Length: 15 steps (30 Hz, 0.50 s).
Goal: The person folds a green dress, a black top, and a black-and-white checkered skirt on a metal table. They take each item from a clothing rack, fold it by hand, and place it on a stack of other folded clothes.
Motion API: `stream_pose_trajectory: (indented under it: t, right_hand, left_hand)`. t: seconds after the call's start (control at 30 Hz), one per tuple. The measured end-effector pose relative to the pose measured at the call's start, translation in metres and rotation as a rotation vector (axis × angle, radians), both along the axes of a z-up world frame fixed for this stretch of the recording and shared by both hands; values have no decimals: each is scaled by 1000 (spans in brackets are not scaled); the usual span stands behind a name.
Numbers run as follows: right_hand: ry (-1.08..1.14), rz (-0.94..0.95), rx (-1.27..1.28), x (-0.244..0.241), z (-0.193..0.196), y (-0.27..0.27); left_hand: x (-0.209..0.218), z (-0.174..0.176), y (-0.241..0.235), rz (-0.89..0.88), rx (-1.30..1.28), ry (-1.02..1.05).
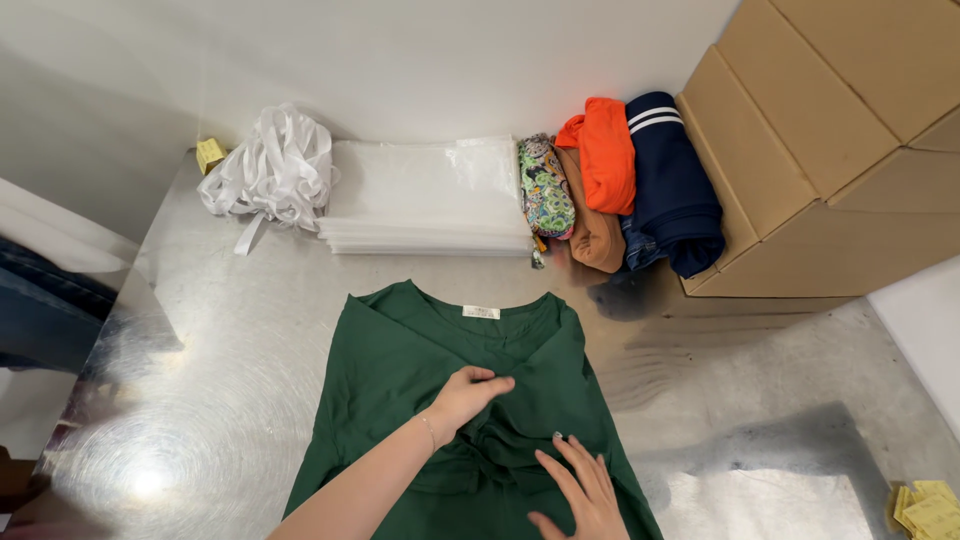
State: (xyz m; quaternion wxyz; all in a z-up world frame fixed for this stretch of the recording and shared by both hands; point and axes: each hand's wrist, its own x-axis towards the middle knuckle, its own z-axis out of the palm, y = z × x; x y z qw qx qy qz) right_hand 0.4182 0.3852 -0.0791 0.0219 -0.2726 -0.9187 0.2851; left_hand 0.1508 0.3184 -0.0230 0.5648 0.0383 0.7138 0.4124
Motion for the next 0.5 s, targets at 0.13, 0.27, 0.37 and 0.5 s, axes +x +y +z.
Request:
stream_pose_trajectory:
  t: [0.13, 0.27, 0.37, 0.5]
  right_hand:
    - [27, -21, 22, -4, 11, 11]
    - [211, -122, -58, -18, 34, 44]
    - [269, -196, -34, -38, 37, 85]
    - [71, -261, -60, -89, 58, 135]
  left_hand:
    - [5, 28, -22, -251, -70, 292]
    - [5, 12, -44, -424, -213, 494]
    - [3, 13, -57, -275, -31, 338]
    - [8, 36, -74, -154, 271, 37]
